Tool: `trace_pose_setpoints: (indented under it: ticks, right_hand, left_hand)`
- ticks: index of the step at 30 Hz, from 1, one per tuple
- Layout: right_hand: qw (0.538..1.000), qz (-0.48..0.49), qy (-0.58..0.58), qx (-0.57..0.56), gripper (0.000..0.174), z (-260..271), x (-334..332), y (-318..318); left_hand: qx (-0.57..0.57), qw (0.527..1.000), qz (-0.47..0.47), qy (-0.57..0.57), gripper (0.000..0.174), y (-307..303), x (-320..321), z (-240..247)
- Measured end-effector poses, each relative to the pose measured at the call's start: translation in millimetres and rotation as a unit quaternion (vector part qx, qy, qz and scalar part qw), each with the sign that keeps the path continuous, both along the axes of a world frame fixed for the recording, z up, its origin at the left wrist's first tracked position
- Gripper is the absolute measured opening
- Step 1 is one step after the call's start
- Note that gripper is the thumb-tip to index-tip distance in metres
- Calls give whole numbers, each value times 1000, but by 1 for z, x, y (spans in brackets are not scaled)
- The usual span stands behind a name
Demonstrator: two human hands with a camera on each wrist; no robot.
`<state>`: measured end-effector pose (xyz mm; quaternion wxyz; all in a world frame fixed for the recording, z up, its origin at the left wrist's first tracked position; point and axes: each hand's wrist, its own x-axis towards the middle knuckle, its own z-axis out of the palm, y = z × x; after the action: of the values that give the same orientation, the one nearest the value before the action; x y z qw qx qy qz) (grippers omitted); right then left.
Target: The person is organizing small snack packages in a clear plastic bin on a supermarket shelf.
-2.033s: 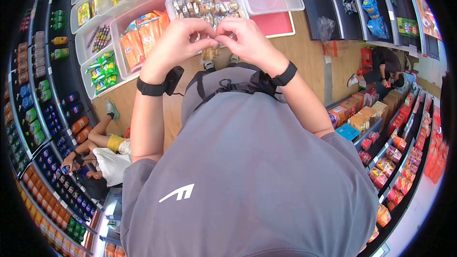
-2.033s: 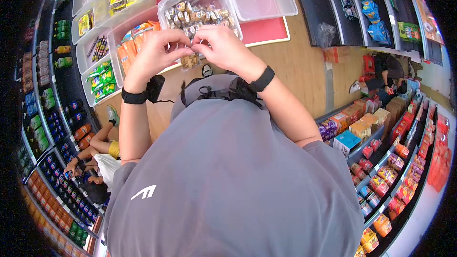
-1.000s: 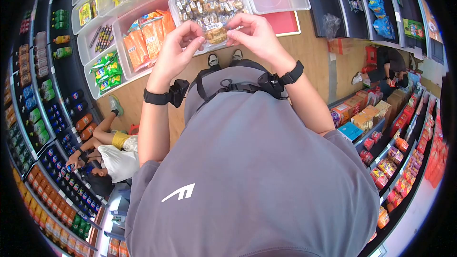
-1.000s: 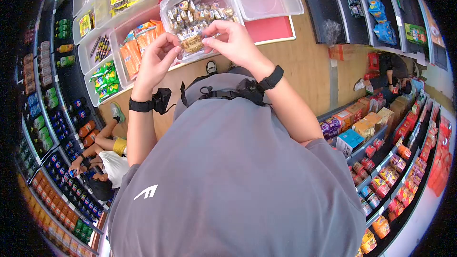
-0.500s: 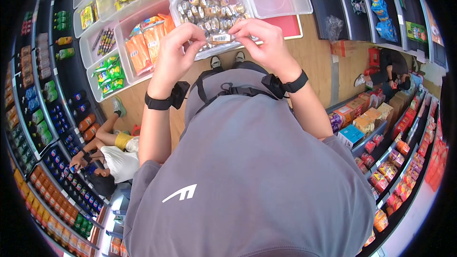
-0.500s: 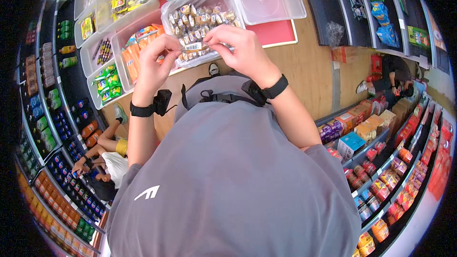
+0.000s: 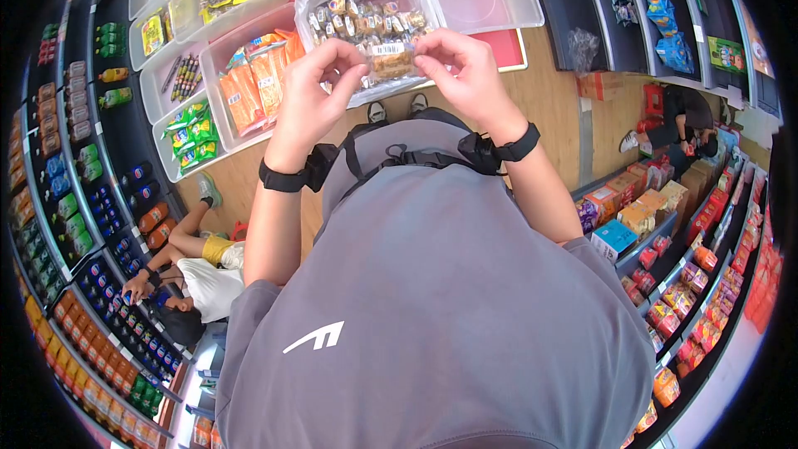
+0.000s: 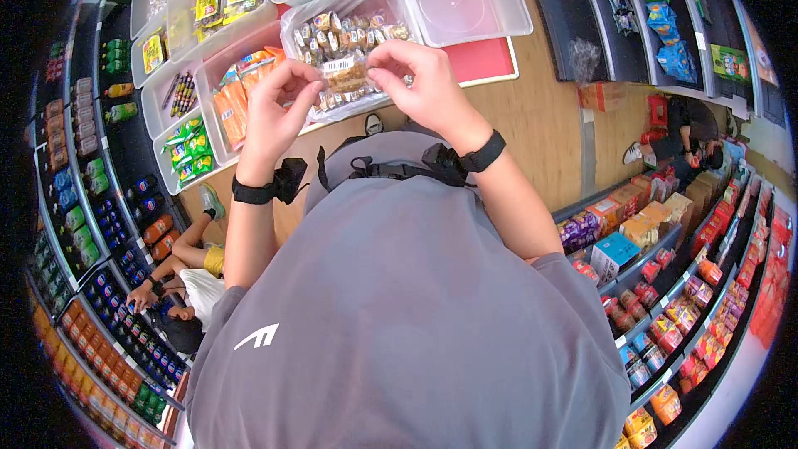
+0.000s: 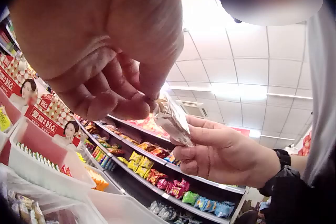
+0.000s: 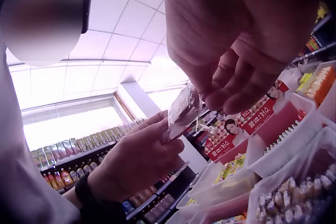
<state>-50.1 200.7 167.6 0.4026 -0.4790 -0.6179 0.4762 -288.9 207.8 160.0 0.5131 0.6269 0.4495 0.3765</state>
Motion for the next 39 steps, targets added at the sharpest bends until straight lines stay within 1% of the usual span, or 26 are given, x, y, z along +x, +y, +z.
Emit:
trace_pose_setpoints:
  ticks: [2,5,8,11,14,17,20,23,26,32,35,39]
  right_hand:
    - [991,-34,108,-65,5,-6,-4,-1]
    - [982,-2,173,-76,8,-7,0,-2]
    - [979,34,177,-97,9,-7,7,-2]
    - [979,32,171,-104,12,-6,10,-5]
    - [980,48,165,-100,15,-9,16,-9]
    - [983,31,164,-73,16,-5,14,-15]
    - [988,26,144,-47,15,-4,18,-18]
    - [993,12,111,-26,12,-5,23,-19]
    - [997,-13,73,10,8,-1,23,-22]
    - [995,-37,84,29,6,-5,26,-25]
    - [996,-28,53,58,5,-4,29,-24]
    - [998,-20,39,47,3,-4,31,-24]
  left_hand:
    - [-37,994,37,-93,7,-1,10,1]
    - [-36,984,57,-166,8,-6,16,0]
    - [-74,983,9,-169,9,-9,12,-4]
    - [-119,978,-8,-169,14,-13,7,-5]
    - [-107,971,-26,-211,14,-17,7,-10]
    - [-104,975,12,-195,18,-22,15,-3]
    - [-88,983,-12,-159,18,-23,11,-9]
    - [-87,983,-20,-159,15,-25,15,-9]
    - [-99,982,3,-164,10,-26,23,-5]
    - [-35,993,-22,-107,7,-24,29,-1]
    - [-66,989,-25,-133,6,-23,29,-1]
    - [-64,989,-28,-129,6,-23,29,-3]
